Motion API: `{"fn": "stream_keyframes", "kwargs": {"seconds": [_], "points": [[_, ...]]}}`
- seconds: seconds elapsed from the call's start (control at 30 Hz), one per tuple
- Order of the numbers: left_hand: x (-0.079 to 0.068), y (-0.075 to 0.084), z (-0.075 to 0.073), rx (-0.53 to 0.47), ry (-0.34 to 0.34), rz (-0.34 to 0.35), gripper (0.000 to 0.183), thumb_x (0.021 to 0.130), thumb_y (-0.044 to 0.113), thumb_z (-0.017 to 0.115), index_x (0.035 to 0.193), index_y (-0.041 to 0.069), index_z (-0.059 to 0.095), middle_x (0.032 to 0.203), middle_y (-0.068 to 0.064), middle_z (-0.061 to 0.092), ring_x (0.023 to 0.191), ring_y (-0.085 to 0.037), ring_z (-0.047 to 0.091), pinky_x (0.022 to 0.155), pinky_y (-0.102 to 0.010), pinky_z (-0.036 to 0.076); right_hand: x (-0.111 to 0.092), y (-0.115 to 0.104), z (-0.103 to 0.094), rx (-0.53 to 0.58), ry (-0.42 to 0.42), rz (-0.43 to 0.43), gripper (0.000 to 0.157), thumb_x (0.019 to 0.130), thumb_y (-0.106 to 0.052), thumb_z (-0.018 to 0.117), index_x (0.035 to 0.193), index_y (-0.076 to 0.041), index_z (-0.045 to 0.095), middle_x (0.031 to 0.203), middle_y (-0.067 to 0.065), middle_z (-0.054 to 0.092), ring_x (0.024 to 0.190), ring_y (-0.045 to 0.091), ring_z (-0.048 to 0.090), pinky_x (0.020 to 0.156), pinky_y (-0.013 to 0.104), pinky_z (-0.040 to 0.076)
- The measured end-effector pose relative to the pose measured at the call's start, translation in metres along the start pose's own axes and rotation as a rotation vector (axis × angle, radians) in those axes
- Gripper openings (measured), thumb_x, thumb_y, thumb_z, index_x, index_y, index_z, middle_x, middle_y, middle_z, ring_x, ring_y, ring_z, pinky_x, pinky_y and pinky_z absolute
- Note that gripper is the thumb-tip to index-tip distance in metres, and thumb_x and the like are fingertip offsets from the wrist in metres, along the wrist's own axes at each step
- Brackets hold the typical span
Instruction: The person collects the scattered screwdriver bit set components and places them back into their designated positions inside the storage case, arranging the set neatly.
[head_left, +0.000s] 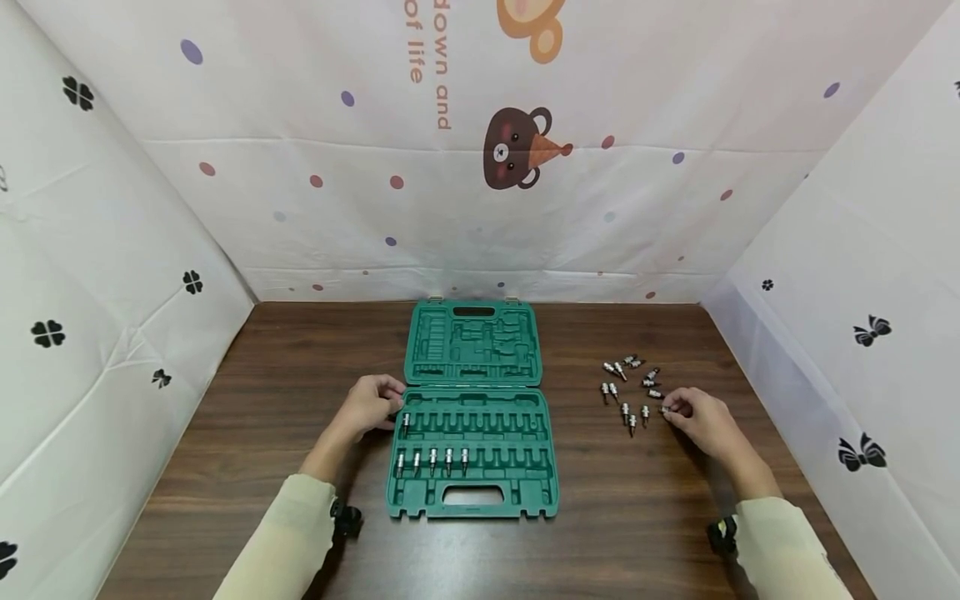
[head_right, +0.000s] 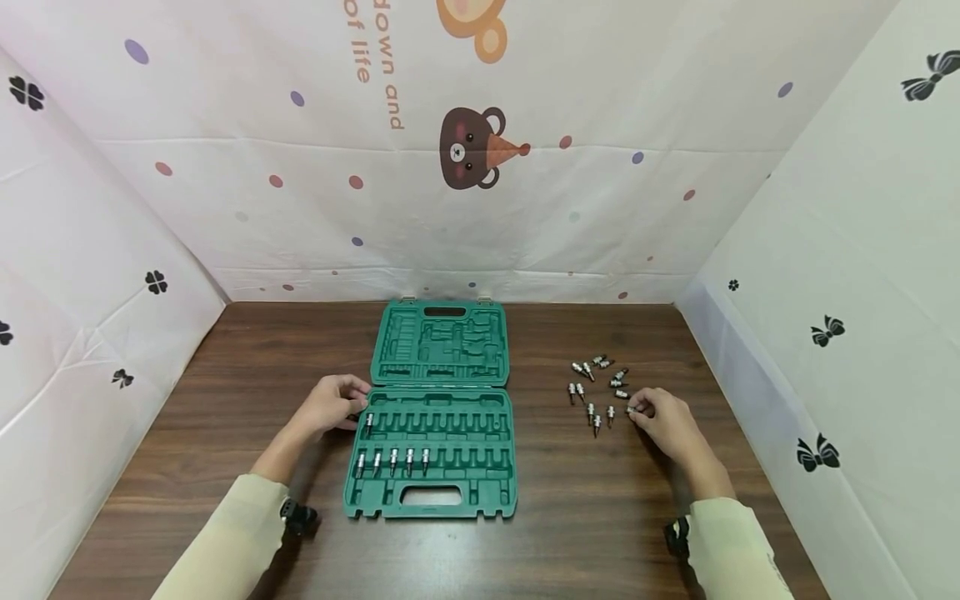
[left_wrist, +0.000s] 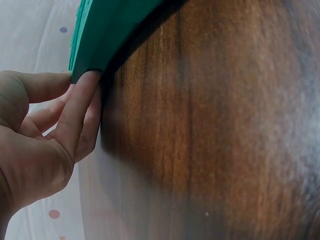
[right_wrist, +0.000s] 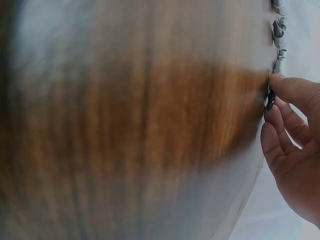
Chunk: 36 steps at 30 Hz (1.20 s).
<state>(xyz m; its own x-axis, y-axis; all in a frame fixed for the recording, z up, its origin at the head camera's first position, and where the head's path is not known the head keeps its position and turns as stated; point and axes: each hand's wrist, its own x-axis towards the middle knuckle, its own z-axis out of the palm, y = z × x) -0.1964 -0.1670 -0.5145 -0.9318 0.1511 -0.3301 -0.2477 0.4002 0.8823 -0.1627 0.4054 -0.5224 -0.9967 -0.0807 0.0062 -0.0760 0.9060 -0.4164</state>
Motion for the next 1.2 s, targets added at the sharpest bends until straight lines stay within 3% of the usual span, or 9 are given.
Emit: {"fn": "stream_keyframes", "kwargs": {"seconds": [0.4, 0.93, 1.2], "points": [[0.000, -0.001, 0.001, 0.002, 0.004, 0.007, 0.019, 0.103, -0.001, 0.056, 0.120, -0.004, 0.064, 0.102, -0.017, 0.060, 0.091, -0.026, 0.065, 0.074, -0.041, 0.064, -0.002, -0.005, -0.004, 0.048, 0.003, 0.038, 0.010, 0.096, -0.014, 0.074, 0.102, -0.010, 0.067, 0.093, 0.003, 0.069, 0.085, 0.017, 0.061, 0.074, 0.036, 0.050], [-0.002, 0.001, 0.001, -0.006, 0.007, -0.003, 0.019, 0.103, -0.001, 0.056, 0.120, -0.004, 0.063, 0.103, -0.017, 0.060, 0.091, -0.026, 0.065, 0.075, -0.041, 0.064, 0.004, -0.037, -0.002, 0.147, 0.007, -0.098, 0.012, 0.096, -0.011, 0.074, 0.108, -0.011, 0.070, 0.094, 0.000, 0.070, 0.086, 0.004, 0.060, 0.075, 0.025, 0.054], [-0.001, 0.001, 0.000, -0.002, 0.007, -0.006, 0.019, 0.103, 0.000, 0.055, 0.121, -0.003, 0.063, 0.103, -0.016, 0.060, 0.091, -0.026, 0.064, 0.074, -0.040, 0.064, 0.007, -0.057, 0.000, 0.247, -0.031, -0.113, 0.013, 0.098, -0.012, 0.073, 0.110, -0.010, 0.069, 0.095, 0.002, 0.069, 0.087, 0.007, 0.062, 0.074, 0.024, 0.054]]}}
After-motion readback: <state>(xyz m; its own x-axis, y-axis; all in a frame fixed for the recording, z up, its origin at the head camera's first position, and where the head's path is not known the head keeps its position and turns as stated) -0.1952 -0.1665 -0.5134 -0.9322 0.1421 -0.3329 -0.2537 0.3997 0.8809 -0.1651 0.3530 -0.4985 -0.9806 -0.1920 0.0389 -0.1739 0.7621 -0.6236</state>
